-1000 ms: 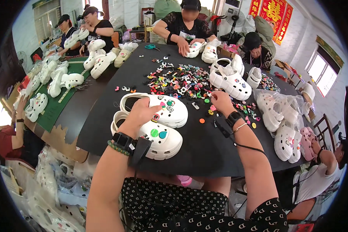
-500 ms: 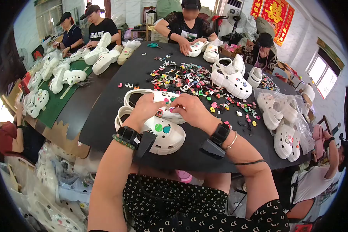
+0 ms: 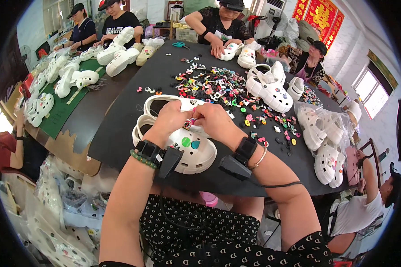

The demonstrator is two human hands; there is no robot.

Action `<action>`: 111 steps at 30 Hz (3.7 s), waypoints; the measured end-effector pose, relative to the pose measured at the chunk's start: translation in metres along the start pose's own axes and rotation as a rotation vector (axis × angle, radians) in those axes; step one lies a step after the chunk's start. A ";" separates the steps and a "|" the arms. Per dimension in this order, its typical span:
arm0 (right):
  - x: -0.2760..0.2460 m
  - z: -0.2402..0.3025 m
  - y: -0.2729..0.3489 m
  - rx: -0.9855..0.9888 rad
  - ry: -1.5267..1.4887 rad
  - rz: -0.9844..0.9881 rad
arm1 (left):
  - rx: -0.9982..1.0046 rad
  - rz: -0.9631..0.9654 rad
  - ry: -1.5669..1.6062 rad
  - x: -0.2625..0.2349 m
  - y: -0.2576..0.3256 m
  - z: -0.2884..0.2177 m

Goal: Decorating white clogs with colorful charms and packaging them in plastic bags.

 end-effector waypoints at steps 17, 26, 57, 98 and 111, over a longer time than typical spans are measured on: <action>0.009 0.000 -0.030 0.200 0.162 0.183 | -0.069 0.069 0.224 -0.003 0.008 -0.005; 0.007 0.011 -0.027 0.330 0.298 0.178 | -0.037 0.087 0.187 -0.005 0.008 -0.007; 0.011 -0.010 -0.011 0.454 -0.013 0.050 | -0.092 0.130 0.155 0.001 -0.001 0.002; 0.016 -0.014 -0.011 0.409 0.035 -0.051 | 0.016 0.068 0.127 0.003 -0.005 0.009; -0.006 -0.050 0.030 0.296 -0.267 -0.127 | 0.321 -0.340 -0.146 -0.012 0.007 0.003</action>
Point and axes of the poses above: each hand's wrist, its own y-axis away from the middle knuckle, its own x-axis out of the palm, z = x × y, the point moved 2 cm from there along -y, towards the middle knuckle, and after that the axes turned 11 degrees about -z, right-handed, at the moved point
